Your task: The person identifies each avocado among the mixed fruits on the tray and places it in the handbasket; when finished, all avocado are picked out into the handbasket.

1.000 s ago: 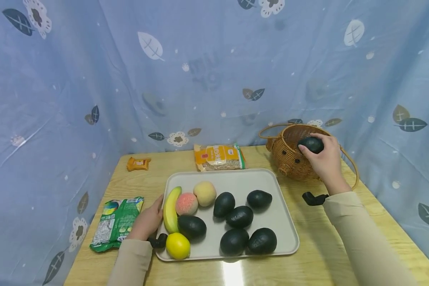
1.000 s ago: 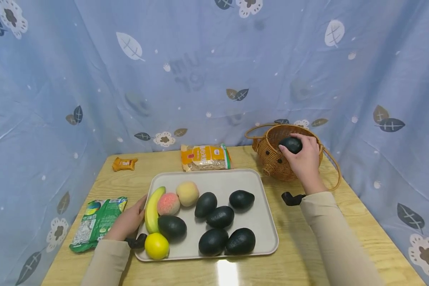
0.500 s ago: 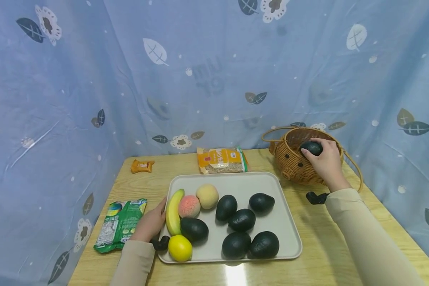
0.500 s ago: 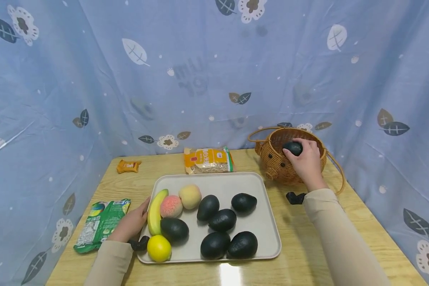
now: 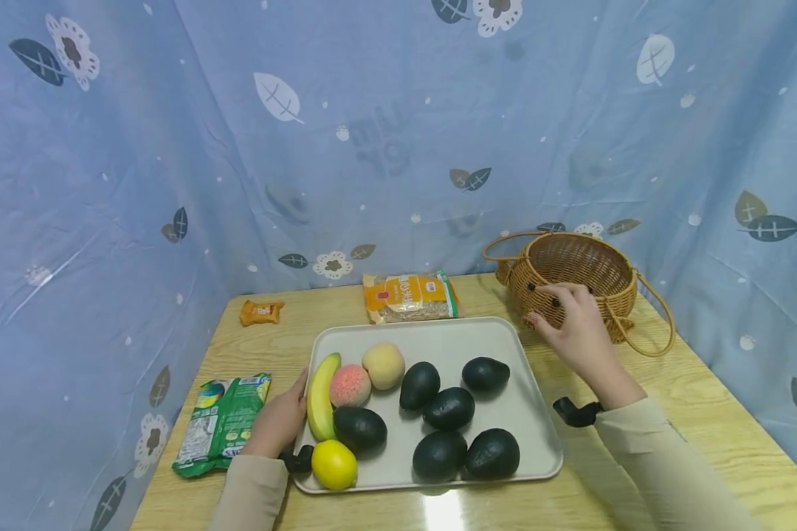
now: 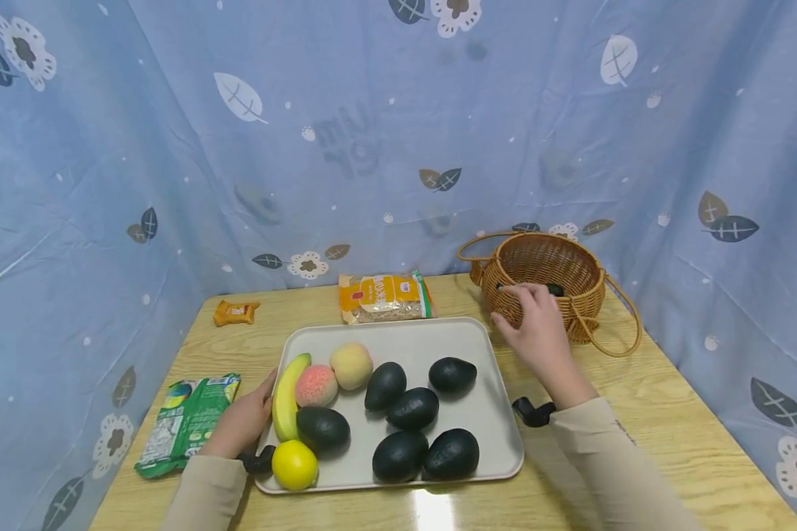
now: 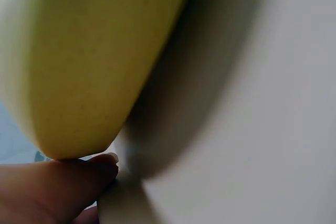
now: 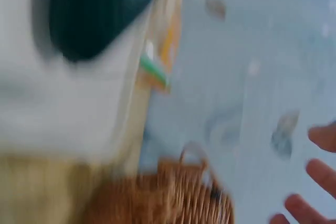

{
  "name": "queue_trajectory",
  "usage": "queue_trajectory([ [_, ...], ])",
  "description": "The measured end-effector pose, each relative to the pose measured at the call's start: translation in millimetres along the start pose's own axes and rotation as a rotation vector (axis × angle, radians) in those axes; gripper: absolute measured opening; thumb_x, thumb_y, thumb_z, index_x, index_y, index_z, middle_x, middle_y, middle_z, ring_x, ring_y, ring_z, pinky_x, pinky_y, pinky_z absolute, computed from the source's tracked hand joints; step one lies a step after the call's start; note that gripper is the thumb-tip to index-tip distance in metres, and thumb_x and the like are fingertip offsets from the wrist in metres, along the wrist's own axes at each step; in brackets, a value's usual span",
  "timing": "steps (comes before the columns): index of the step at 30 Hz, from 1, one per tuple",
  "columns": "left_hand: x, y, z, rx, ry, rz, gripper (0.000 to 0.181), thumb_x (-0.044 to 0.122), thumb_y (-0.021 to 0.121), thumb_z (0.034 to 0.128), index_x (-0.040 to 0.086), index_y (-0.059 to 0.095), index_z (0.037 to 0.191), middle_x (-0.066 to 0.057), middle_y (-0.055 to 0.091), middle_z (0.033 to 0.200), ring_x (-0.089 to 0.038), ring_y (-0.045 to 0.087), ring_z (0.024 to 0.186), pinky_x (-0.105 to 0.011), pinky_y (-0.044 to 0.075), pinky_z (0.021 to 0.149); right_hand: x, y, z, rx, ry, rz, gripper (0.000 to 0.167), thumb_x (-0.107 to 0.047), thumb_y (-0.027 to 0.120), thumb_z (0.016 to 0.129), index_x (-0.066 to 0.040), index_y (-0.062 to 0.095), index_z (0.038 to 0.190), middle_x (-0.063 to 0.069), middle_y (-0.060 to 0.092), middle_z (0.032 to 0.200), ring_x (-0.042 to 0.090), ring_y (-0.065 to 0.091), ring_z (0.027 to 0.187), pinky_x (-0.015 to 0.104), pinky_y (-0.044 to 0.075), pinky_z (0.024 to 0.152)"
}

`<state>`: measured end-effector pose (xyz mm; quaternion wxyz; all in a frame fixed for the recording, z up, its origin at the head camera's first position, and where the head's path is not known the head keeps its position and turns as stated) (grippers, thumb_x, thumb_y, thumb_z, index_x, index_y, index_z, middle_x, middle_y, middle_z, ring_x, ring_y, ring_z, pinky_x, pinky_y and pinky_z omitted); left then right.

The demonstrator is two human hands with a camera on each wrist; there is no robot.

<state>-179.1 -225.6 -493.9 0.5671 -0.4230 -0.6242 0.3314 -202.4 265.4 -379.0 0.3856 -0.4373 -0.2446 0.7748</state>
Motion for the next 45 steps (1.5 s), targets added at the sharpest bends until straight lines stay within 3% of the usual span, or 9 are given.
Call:
queue_trajectory([
  [5,-0.7,1.5,-0.3,-0.002,-0.002,0.007,0.057,0.02,0.046,0.1113,0.006,0.03,0.165,-0.029,0.066,0.131,-0.032,0.068,0.093,-0.059,0.053,0.089,-30.5,27.5,-40.4,-0.178,-0.134,0.055,0.034,-0.007,0.085,0.088,-0.003,0.072,0.118,0.016,0.061,0.114,0.037,0.06,0.106,0.056,0.05,0.087],
  [8,0.0,1.7,-0.1,-0.004,0.006,0.009,0.058,0.019,0.047,0.1107,0.005,0.031,0.164,-0.029,0.066,0.13,-0.031,0.068,0.091,-0.059,0.053,0.088,-39.0,41.5,-62.6,-0.312,-0.121,0.059,0.03,-0.018,0.086,0.089,-0.009,0.074,0.115,0.008,0.062,0.111,0.031,0.063,0.104,0.053,0.053,0.087],
  [11,0.1,0.9,0.5,-0.003,0.009,0.007,0.058,0.019,0.047,0.1109,0.005,0.031,0.164,-0.029,0.066,0.131,-0.031,0.068,0.092,-0.059,0.053,0.089,-42.1,51.8,-78.3,-0.386,-0.081,0.053,0.033,-0.028,0.085,0.09,-0.011,0.073,0.115,0.007,0.06,0.111,0.029,0.063,0.103,0.051,0.053,0.086],
  [19,-1.0,-1.7,1.2,-0.015,0.0,-0.012,0.059,0.021,0.047,0.1113,0.006,0.029,0.165,-0.028,0.065,0.132,-0.029,0.065,0.085,-0.056,0.052,0.086,-42.6,66.4,-99.4,-0.441,-0.031,0.026,0.04,-0.038,0.086,0.088,-0.013,0.073,0.116,0.009,0.061,0.113,0.028,0.06,0.102,0.049,0.053,0.082],
  [24,-0.6,-1.8,1.1,-0.011,0.008,-0.005,0.058,0.02,0.047,0.1113,0.005,0.03,0.165,-0.029,0.066,0.13,-0.029,0.065,0.082,-0.054,0.053,0.081,-47.9,62.4,-106.4,-0.461,0.044,-0.008,0.045,-0.045,0.085,0.087,-0.013,0.073,0.117,0.011,0.063,0.118,0.032,0.064,0.107,0.054,0.054,0.086],
  [29,-0.8,-1.4,1.4,-0.01,0.011,0.004,0.058,0.019,0.048,0.1107,0.004,0.03,0.164,-0.028,0.068,0.124,-0.027,0.063,0.077,-0.052,0.053,0.077,-56.0,56.3,-117.4,-0.526,0.093,-0.061,0.053,-0.058,0.084,0.082,-0.018,0.074,0.116,0.007,0.064,0.12,0.031,0.064,0.108,0.053,0.057,0.08],
  [32,0.0,-2.6,1.0,-0.012,0.012,0.009,0.058,0.019,0.048,0.1108,0.004,0.03,0.165,-0.028,0.068,0.123,-0.027,0.063,0.076,-0.052,0.053,0.076,-60.2,55.5,-124.1,-0.556,0.08,-0.054,0.056,-0.06,0.085,0.08,-0.02,0.073,0.116,0.005,0.064,0.12,0.03,0.064,0.107,0.051,0.057,0.078],
  [39,1.1,-4.3,1.2,-0.031,0.003,0.01,0.059,0.019,0.047,0.1111,0.005,0.028,0.165,-0.029,0.067,0.127,-0.028,0.064,0.081,-0.054,0.053,0.08,-65.2,62.5,-137.2,-0.529,-0.016,0.001,0.07,-0.059,0.089,0.075,-0.016,0.07,0.126,-0.002,0.063,0.118,0.024,0.066,0.105,0.046,0.056,0.085],
  [45,0.0,-2.4,1.4,-0.037,-0.001,0.017,0.059,0.02,0.047,0.1114,0.006,0.027,0.165,-0.027,0.069,0.122,-0.027,0.063,0.076,-0.05,0.053,0.074,-63.2,70.7,-142.2,-0.522,0.009,0.102,0.071,-0.048,0.095,0.071,-0.018,0.067,0.129,-0.005,0.061,0.116,0.019,0.066,0.098,0.042,0.056,0.082],
])
Point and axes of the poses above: each hand's wrist, its own z-axis towards the middle knuckle, its own y-axis out of the palm, x = y × z, the point moved 3 cm from there along z, towards the middle knuckle
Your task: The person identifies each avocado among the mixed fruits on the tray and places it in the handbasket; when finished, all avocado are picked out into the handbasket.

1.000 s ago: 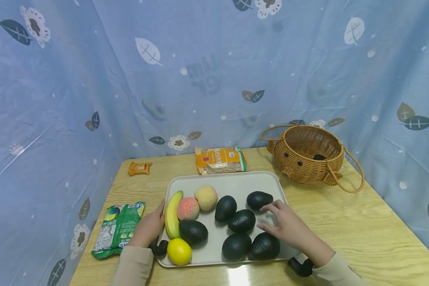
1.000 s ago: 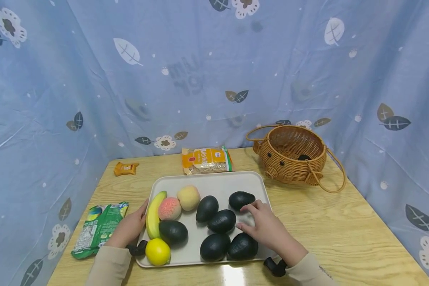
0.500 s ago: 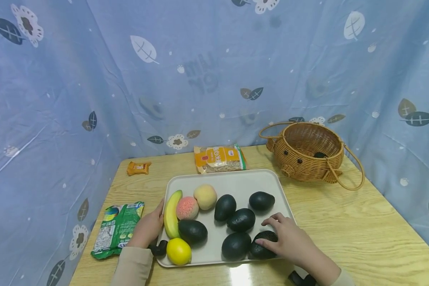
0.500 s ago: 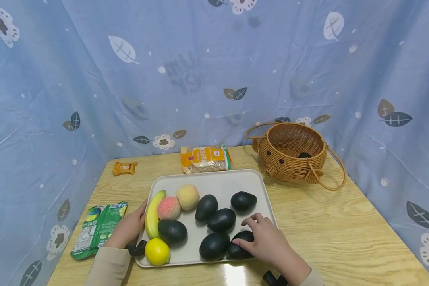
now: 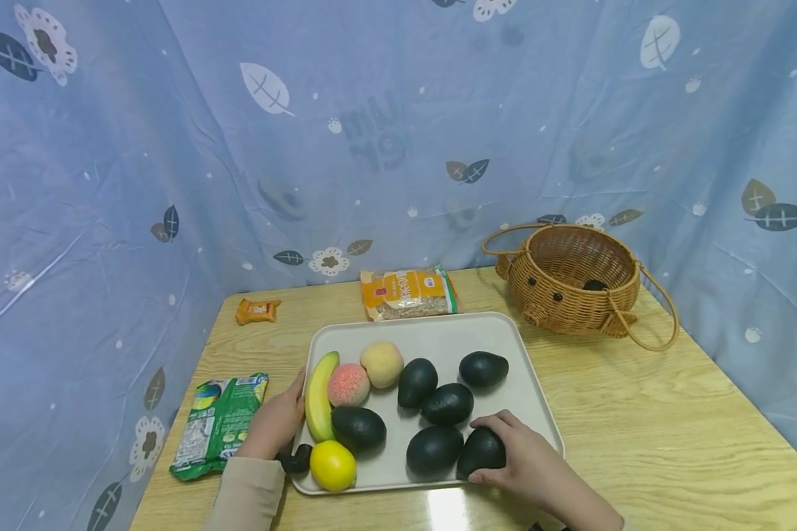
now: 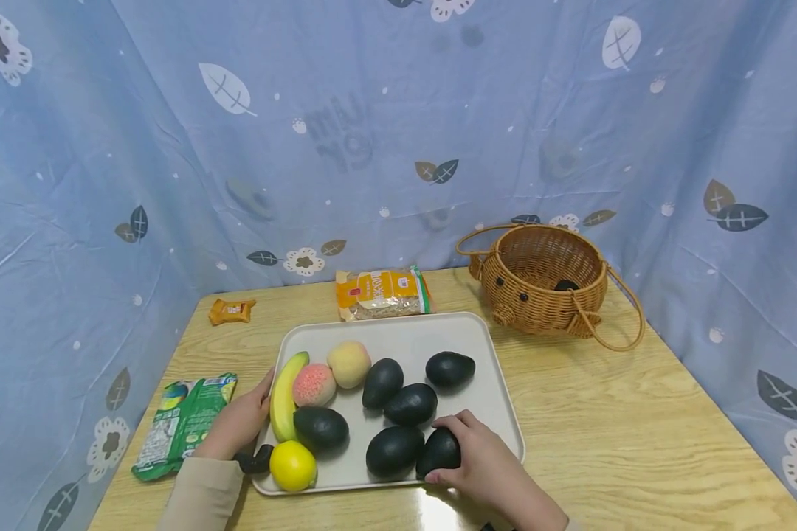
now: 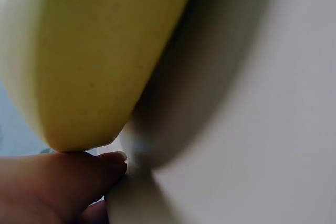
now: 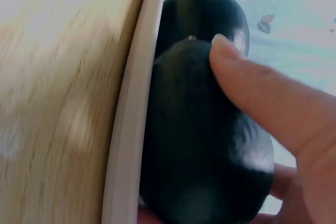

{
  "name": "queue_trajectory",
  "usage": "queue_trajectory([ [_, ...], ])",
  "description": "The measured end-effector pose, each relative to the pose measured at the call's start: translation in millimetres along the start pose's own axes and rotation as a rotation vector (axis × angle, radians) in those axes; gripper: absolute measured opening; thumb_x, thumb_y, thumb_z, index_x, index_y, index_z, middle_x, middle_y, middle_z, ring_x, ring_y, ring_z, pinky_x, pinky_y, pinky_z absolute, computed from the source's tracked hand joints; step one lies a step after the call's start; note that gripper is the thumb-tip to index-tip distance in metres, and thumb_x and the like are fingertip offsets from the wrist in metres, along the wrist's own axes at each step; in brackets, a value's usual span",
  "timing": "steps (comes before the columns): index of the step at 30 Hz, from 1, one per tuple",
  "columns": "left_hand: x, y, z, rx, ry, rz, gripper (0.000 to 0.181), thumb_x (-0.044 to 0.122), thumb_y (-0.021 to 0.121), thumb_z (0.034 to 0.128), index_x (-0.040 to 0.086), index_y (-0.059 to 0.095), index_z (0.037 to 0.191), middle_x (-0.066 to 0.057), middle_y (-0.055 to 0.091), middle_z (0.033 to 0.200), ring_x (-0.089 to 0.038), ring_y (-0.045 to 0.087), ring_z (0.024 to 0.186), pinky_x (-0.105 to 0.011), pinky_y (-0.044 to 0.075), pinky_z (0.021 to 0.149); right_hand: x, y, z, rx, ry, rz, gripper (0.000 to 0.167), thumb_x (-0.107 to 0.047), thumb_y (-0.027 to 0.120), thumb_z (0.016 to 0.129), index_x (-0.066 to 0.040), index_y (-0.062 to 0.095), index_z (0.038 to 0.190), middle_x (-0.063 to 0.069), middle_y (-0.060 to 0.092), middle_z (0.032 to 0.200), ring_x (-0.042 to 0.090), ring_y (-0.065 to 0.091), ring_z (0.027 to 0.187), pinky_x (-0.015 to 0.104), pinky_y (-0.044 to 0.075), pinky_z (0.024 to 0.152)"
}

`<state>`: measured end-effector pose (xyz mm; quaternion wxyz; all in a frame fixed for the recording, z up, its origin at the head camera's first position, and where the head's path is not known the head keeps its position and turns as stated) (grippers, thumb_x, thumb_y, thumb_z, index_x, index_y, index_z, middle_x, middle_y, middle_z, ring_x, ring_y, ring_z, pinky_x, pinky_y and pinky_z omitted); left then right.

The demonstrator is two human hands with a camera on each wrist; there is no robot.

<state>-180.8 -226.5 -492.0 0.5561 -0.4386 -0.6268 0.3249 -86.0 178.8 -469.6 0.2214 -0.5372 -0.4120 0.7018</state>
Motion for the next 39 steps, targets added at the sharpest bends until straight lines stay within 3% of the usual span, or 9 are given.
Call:
queue_trajectory([
  [6,0.9,0.9,1.0,-0.011,-0.013,0.01,0.058,0.021,0.045,0.1118,0.006,0.028,0.166,-0.024,0.069,0.118,-0.025,0.061,0.074,-0.044,0.051,0.066,4.0,-7.1,0.4,0.057,0.029,0.047,0.062,-0.036,0.1,0.068,-0.026,0.067,0.12,-0.008,0.055,0.113,0.015,0.064,0.094,0.038,0.055,0.08],
  [10,0.9,1.9,0.2,-0.016,-0.017,0.01,0.058,0.02,0.044,0.1119,0.006,0.027,0.166,-0.023,0.069,0.118,-0.025,0.061,0.074,-0.042,0.049,0.063,6.0,-19.7,1.5,0.104,0.068,0.055,0.06,-0.029,0.101,0.066,-0.024,0.068,0.116,-0.004,0.054,0.112,0.017,0.062,0.096,0.041,0.056,0.082],
  [15,1.4,4.1,0.9,-0.005,-0.001,0.013,0.058,0.02,0.043,0.1119,0.005,0.027,0.165,-0.024,0.069,0.116,-0.026,0.062,0.075,-0.046,0.052,0.068,9.1,-48.5,8.0,0.193,0.07,0.023,0.061,-0.021,0.102,0.065,-0.018,0.069,0.116,0.005,0.055,0.113,0.028,0.064,0.1,0.05,0.056,0.083],
  [24,-0.7,1.6,0.9,-0.006,0.004,-0.01,0.058,0.02,0.042,0.1117,0.005,0.027,0.165,-0.027,0.066,0.13,-0.029,0.064,0.083,-0.053,0.053,0.078,18.7,-109.2,44.6,0.473,0.034,-0.078,0.06,-0.011,0.098,0.071,-0.007,0.065,0.121,0.024,0.047,0.118,0.048,0.057,0.102,0.065,0.051,0.083],
  [29,-5.0,1.5,1.7,0.007,0.001,-0.01,0.058,0.02,0.044,0.1114,0.005,0.028,0.165,-0.027,0.067,0.129,-0.028,0.064,0.083,-0.054,0.053,0.079,31.6,-125.4,68.1,0.64,0.103,-0.038,0.06,-0.01,0.095,0.076,-0.003,0.062,0.126,0.029,0.042,0.125,0.052,0.049,0.109,0.07,0.047,0.086],
  [34,-4.6,2.5,4.4,0.023,0.011,-0.018,0.058,0.021,0.045,0.1111,0.007,0.029,0.165,-0.027,0.067,0.129,-0.03,0.065,0.086,-0.056,0.053,0.08,43.8,-145.7,88.8,0.721,0.182,-0.007,0.062,-0.013,0.09,0.084,-0.002,0.058,0.136,0.03,0.039,0.134,0.055,0.046,0.117,0.073,0.043,0.094],
  [39,-5.3,3.5,3.4,0.007,-0.002,-0.035,0.058,0.021,0.045,0.1113,0.007,0.029,0.165,-0.027,0.066,0.131,-0.03,0.065,0.087,-0.056,0.053,0.082,56.6,-163.7,104.2,0.724,0.212,-0.011,0.065,-0.013,0.087,0.088,-0.002,0.056,0.143,0.031,0.038,0.14,0.058,0.046,0.121,0.073,0.043,0.096],
])
Point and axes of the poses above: each hand's wrist, its own z-axis towards the middle knuckle, its own y-axis out of the palm, x = y × z, the point moved 3 cm from there along z, towards the middle knuckle
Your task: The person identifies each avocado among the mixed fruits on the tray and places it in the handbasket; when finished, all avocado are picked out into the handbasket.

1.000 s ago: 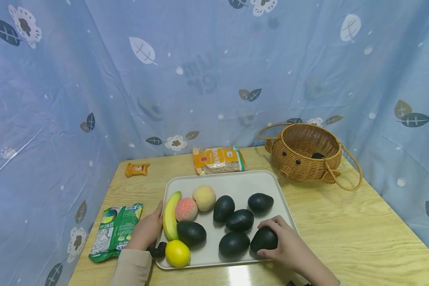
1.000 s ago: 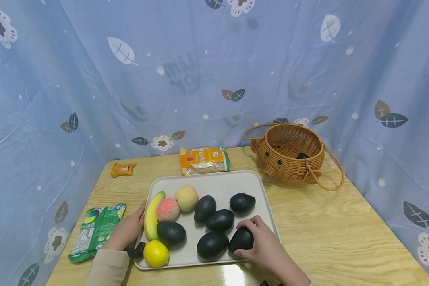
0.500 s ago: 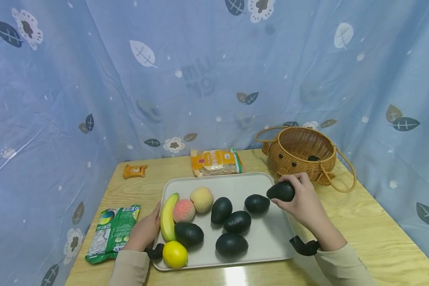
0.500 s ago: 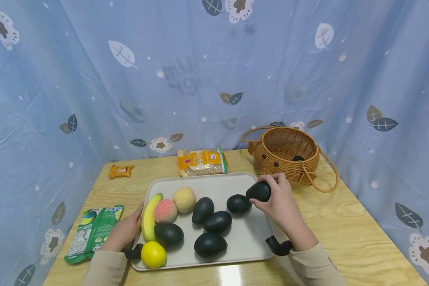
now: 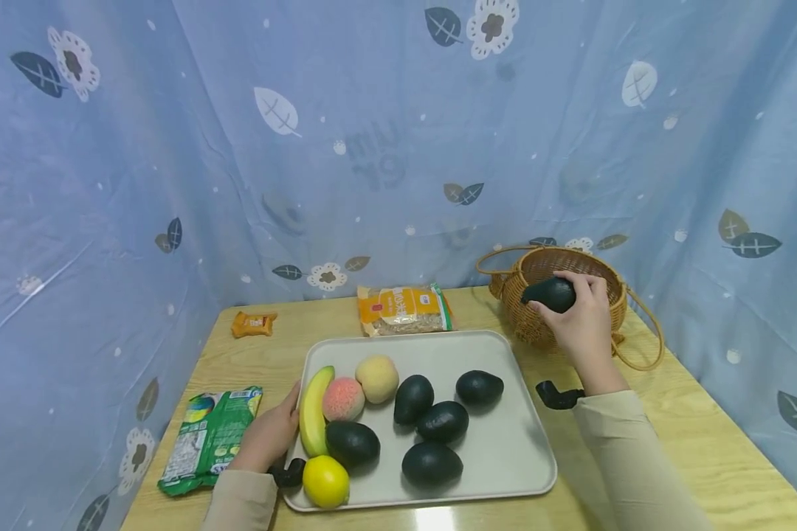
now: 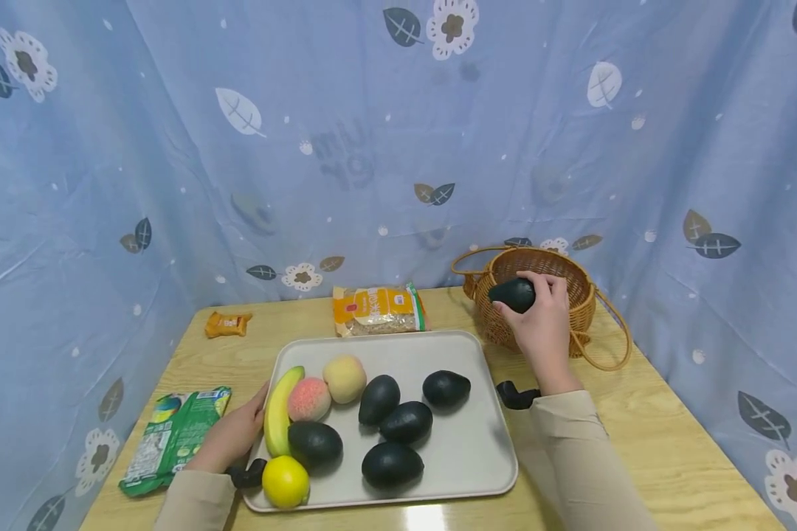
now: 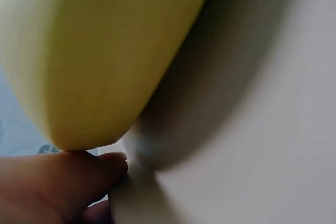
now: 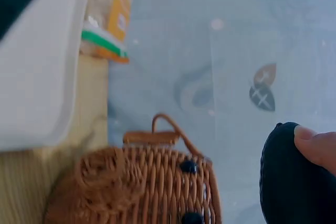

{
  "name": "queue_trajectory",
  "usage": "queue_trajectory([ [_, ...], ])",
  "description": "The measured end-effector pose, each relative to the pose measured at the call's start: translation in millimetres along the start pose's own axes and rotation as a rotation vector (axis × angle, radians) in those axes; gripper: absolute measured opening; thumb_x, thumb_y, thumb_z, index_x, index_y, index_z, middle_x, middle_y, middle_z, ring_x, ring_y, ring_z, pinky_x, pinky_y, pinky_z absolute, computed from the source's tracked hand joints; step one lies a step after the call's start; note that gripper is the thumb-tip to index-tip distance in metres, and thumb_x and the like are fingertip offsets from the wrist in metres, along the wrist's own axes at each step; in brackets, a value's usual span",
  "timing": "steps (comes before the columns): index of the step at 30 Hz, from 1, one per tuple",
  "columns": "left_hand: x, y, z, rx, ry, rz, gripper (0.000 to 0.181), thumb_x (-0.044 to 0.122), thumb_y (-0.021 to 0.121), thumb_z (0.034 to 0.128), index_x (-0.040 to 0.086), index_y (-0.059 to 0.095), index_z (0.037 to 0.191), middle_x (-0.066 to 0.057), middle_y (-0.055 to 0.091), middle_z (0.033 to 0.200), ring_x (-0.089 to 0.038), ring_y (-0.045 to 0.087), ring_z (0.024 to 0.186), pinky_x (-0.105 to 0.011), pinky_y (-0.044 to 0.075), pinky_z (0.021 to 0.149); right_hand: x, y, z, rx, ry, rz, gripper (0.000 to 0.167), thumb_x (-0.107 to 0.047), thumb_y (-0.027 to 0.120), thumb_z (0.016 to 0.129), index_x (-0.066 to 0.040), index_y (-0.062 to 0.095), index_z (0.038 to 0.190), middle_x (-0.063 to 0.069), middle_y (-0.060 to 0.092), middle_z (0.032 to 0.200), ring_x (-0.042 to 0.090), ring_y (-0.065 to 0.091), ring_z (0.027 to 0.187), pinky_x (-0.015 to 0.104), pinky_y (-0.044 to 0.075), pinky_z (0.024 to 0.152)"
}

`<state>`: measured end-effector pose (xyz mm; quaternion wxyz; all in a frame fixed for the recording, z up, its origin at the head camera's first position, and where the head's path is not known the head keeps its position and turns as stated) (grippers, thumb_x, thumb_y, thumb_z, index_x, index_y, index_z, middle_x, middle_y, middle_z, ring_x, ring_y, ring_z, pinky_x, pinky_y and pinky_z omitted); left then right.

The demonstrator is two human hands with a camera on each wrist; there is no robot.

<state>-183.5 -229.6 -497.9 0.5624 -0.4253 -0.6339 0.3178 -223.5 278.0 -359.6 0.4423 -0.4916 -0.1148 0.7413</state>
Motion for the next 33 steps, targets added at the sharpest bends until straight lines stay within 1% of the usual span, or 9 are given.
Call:
queue_trajectory([
  [3,1.3,0.1,1.1,-0.012,-0.012,-0.009,0.059,0.021,0.045,0.1112,0.006,0.028,0.165,-0.028,0.065,0.133,-0.029,0.065,0.087,-0.055,0.053,0.083,7.3,-1.4,13.8,-0.027,0.031,-0.013,0.067,-0.016,0.085,0.09,-0.002,0.052,0.148,0.032,0.035,0.145,0.059,0.044,0.123,0.073,0.043,0.097],
  [8,1.2,2.1,-1.3,-0.015,-0.017,-0.024,0.058,0.021,0.045,0.111,0.006,0.029,0.165,-0.027,0.064,0.135,-0.028,0.064,0.089,-0.056,0.053,0.086,20.0,0.6,26.2,-0.069,0.083,-0.051,0.069,-0.02,0.081,0.094,-0.003,0.048,0.152,0.034,0.033,0.148,0.062,0.043,0.124,0.074,0.043,0.096],
  [13,2.8,1.3,0.0,-0.01,-0.009,-0.026,0.058,0.024,0.043,0.1119,0.006,0.029,0.165,-0.03,0.06,0.141,-0.033,0.067,0.103,-0.062,0.049,0.097,27.4,4.1,29.9,-0.084,0.093,-0.097,0.07,-0.022,0.079,0.096,-0.003,0.046,0.154,0.035,0.034,0.148,0.062,0.045,0.122,0.074,0.042,0.096],
  [16,3.2,-0.3,-0.2,-0.008,-0.006,-0.019,0.057,0.023,0.043,0.1119,0.005,0.029,0.165,-0.03,0.059,0.142,-0.036,0.067,0.11,-0.063,0.047,0.1,29.4,7.2,29.8,-0.093,0.098,-0.115,0.071,-0.025,0.077,0.098,-0.002,0.043,0.156,0.036,0.033,0.148,0.063,0.045,0.122,0.074,0.042,0.096],
  [19,2.9,-1.6,-0.6,-0.008,-0.008,-0.015,0.057,0.022,0.043,0.1117,0.005,0.029,0.165,-0.029,0.059,0.142,-0.034,0.067,0.107,-0.062,0.047,0.099,30.0,9.4,30.8,-0.102,0.102,-0.127,0.071,-0.026,0.074,0.1,-0.002,0.04,0.157,0.037,0.032,0.149,0.063,0.044,0.124,0.074,0.041,0.098],
  [23,3.3,-2.7,-1.3,-0.01,-0.006,-0.018,0.057,0.022,0.043,0.1116,0.005,0.029,0.165,-0.028,0.061,0.139,-0.03,0.065,0.095,-0.061,0.05,0.095,25.6,8.2,31.5,-0.099,0.093,-0.139,0.069,-0.025,0.07,0.102,-0.002,0.038,0.158,0.037,0.03,0.152,0.061,0.036,0.132,0.074,0.035,0.103],
  [27,2.8,-3.4,-3.5,-0.007,-0.003,-0.008,0.057,0.022,0.043,0.1116,0.005,0.03,0.164,-0.029,0.062,0.138,-0.03,0.064,0.094,-0.06,0.051,0.094,5.9,15.9,19.1,-0.125,-0.011,-0.132,0.06,-0.02,0.071,0.102,0.0,0.046,0.153,0.036,0.037,0.149,0.058,0.037,0.133,0.072,0.033,0.104],
  [29,3.5,-3.4,-2.8,0.0,-0.004,-0.002,0.057,0.021,0.044,0.1112,0.006,0.031,0.164,-0.03,0.062,0.137,-0.03,0.064,0.092,-0.06,0.051,0.092,-13.1,25.9,7.1,-0.169,-0.11,-0.096,0.055,-0.016,0.074,0.099,0.0,0.052,0.147,0.034,0.044,0.143,0.055,0.044,0.127,0.07,0.038,0.101],
  [33,5.2,-2.6,-2.2,0.014,0.006,0.001,0.056,0.021,0.044,0.1109,0.005,0.032,0.164,-0.029,0.063,0.135,-0.03,0.065,0.091,-0.058,0.053,0.086,-61.3,54.0,-29.2,-0.284,-0.309,0.006,0.049,-0.011,0.08,0.093,-0.002,0.062,0.138,0.025,0.056,0.133,0.045,0.058,0.116,0.061,0.049,0.094],
])
Point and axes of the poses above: each hand's wrist, its own z-axis towards the middle knuckle, its own y-axis out of the palm, x = y × z, the point moved 3 cm from there along z, towards the middle knuckle
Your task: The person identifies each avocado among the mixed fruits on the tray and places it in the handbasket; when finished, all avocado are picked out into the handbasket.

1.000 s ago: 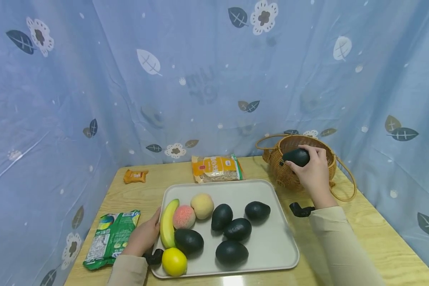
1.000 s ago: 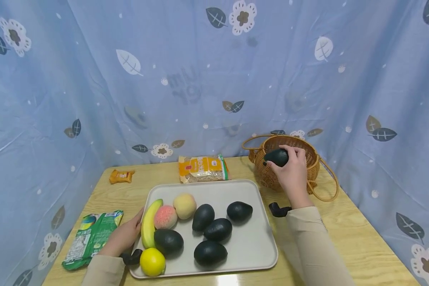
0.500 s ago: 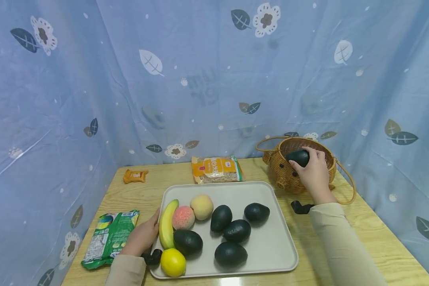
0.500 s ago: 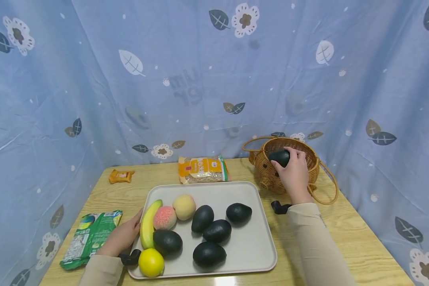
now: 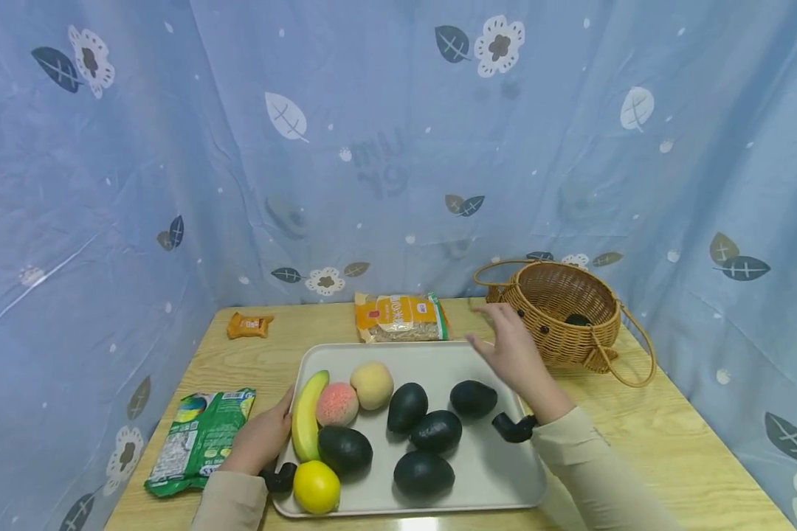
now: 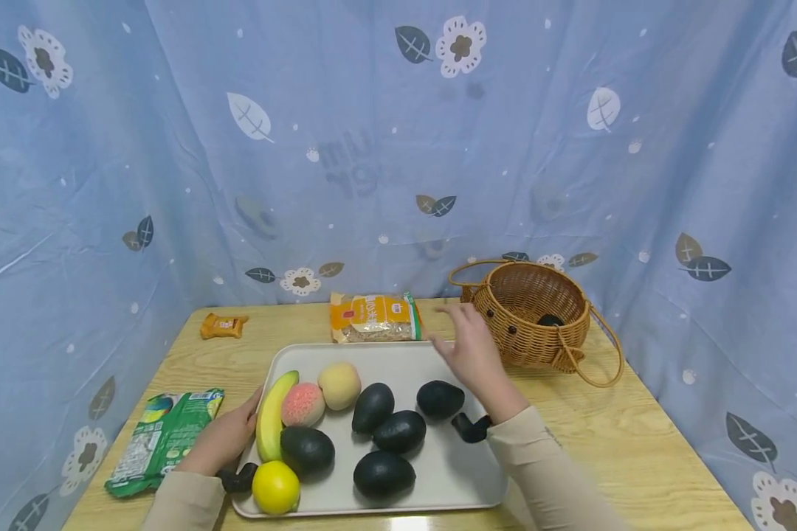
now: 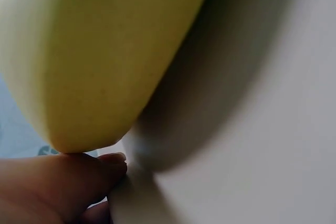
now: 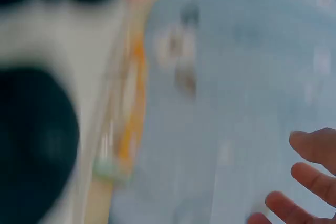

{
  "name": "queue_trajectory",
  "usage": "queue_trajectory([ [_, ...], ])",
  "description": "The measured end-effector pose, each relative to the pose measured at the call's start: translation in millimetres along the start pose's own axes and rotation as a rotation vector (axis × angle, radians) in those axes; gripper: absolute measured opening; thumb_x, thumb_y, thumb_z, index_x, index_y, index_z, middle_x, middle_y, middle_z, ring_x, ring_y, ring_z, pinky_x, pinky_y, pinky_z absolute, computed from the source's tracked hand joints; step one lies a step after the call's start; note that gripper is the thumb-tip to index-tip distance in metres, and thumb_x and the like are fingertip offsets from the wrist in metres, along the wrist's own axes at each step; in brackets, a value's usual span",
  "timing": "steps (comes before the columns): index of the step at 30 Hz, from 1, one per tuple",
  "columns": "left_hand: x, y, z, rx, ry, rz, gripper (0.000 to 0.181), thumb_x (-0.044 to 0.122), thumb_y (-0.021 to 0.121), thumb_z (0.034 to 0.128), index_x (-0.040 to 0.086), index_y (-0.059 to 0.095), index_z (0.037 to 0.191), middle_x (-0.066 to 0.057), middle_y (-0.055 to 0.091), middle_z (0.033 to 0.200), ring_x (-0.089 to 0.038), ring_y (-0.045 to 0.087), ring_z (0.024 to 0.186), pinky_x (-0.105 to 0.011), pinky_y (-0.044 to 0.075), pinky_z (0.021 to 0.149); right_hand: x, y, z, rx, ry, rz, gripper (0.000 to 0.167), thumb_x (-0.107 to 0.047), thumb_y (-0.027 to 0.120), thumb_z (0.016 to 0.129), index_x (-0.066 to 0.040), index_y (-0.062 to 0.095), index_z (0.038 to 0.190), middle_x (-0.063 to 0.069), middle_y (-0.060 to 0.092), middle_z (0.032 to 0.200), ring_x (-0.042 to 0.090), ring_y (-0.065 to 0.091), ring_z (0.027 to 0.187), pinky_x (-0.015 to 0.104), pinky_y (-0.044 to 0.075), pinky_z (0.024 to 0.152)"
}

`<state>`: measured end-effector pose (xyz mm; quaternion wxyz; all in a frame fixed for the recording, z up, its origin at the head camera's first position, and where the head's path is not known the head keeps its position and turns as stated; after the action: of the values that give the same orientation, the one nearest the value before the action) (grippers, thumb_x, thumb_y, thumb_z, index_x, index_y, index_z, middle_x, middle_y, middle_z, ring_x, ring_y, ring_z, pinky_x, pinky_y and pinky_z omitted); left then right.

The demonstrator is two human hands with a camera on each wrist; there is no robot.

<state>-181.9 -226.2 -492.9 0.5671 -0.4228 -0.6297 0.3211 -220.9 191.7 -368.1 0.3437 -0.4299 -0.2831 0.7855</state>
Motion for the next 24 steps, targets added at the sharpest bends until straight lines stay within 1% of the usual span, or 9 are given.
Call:
queue_trajectory([
  [2,-0.9,-0.8,-1.3,0.006,0.01,-0.001,0.056,0.021,0.044,0.1108,0.004,0.032,0.164,-0.029,0.063,0.137,-0.031,0.067,0.095,-0.058,0.053,0.087,-29.2,20.4,-8.1,-0.053,-0.077,0.047,0.048,-0.012,0.083,0.091,-0.004,0.064,0.135,0.019,0.059,0.129,0.039,0.062,0.114,0.056,0.052,0.092],
  [6,-0.3,-1.2,-2.5,0.011,0.019,-0.007,0.057,0.022,0.044,0.1112,0.005,0.032,0.164,-0.028,0.061,0.14,-0.036,0.068,0.107,-0.061,0.051,0.092,-78.2,56.8,-25.1,-0.195,-0.189,0.119,0.047,-0.018,0.085,0.09,-0.011,0.066,0.132,0.009,0.06,0.128,0.029,0.064,0.115,0.047,0.055,0.093],
  [7,-0.1,-0.9,-2.7,0.011,0.015,-0.01,0.057,0.022,0.044,0.1112,0.006,0.032,0.164,-0.028,0.061,0.14,-0.037,0.067,0.107,-0.061,0.051,0.092,-88.5,64.6,-28.9,-0.246,-0.205,0.13,0.046,-0.02,0.085,0.091,-0.012,0.066,0.133,0.006,0.06,0.128,0.026,0.062,0.118,0.045,0.053,0.097],
  [8,0.1,-0.6,-2.8,0.01,0.011,-0.012,0.057,0.022,0.044,0.1113,0.006,0.032,0.164,-0.028,0.061,0.14,-0.037,0.067,0.107,-0.061,0.051,0.092,-98.1,71.7,-32.5,-0.296,-0.223,0.139,0.046,-0.022,0.084,0.092,-0.014,0.066,0.133,0.004,0.06,0.128,0.024,0.061,0.119,0.042,0.053,0.098],
  [10,-0.1,0.7,-2.3,0.008,0.003,-0.011,0.057,0.023,0.044,0.1114,0.006,0.032,0.164,-0.028,0.061,0.14,-0.035,0.067,0.105,-0.061,0.051,0.092,-114.7,84.4,-38.2,-0.378,-0.27,0.143,0.046,-0.025,0.084,0.092,-0.016,0.066,0.134,0.001,0.059,0.128,0.019,0.059,0.117,0.037,0.053,0.096],
  [12,-0.2,1.1,-1.9,0.01,-0.002,-0.012,0.056,0.022,0.044,0.1113,0.007,0.033,0.164,-0.027,0.062,0.139,-0.032,0.067,0.099,-0.06,0.051,0.091,-128.2,94.3,-42.1,-0.442,-0.316,0.135,0.045,-0.028,0.083,0.093,-0.017,0.066,0.133,-0.001,0.059,0.127,0.015,0.058,0.113,0.032,0.053,0.094],
  [16,-0.5,1.1,-1.4,0.013,-0.009,-0.013,0.056,0.022,0.044,0.111,0.007,0.033,0.164,-0.027,0.062,0.139,-0.031,0.066,0.095,-0.059,0.051,0.09,-143.3,113.3,-47.1,-0.517,-0.431,0.109,0.04,-0.029,0.084,0.092,-0.018,0.07,0.128,-0.003,0.061,0.123,0.009,0.058,0.105,0.021,0.05,0.091],
  [19,-0.7,1.0,-1.6,0.015,-0.007,-0.008,0.056,0.022,0.044,0.1108,0.006,0.033,0.164,-0.027,0.063,0.138,-0.03,0.065,0.093,-0.059,0.052,0.09,-146.0,125.9,-51.0,-0.566,-0.493,0.086,0.037,-0.027,0.085,0.091,-0.02,0.072,0.125,-0.003,0.061,0.121,0.006,0.057,0.104,0.016,0.048,0.091],
  [24,-1.0,1.4,-1.6,0.024,-0.002,0.009,0.056,0.02,0.045,0.1105,0.005,0.035,0.163,-0.026,0.066,0.134,-0.028,0.064,0.087,-0.055,0.054,0.082,-142.4,139.6,-57.4,-0.645,-0.545,0.053,0.036,-0.027,0.084,0.091,-0.026,0.074,0.125,-0.002,0.06,0.127,0.007,0.055,0.11,0.017,0.046,0.095],
])
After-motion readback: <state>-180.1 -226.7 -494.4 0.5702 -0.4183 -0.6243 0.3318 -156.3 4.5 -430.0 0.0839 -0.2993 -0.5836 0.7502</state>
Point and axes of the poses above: each hand's wrist, its own z-axis towards the middle knuckle, its own y-axis out of the palm, x = y × z, the point moved 3 cm from there along z, towards the middle knuckle
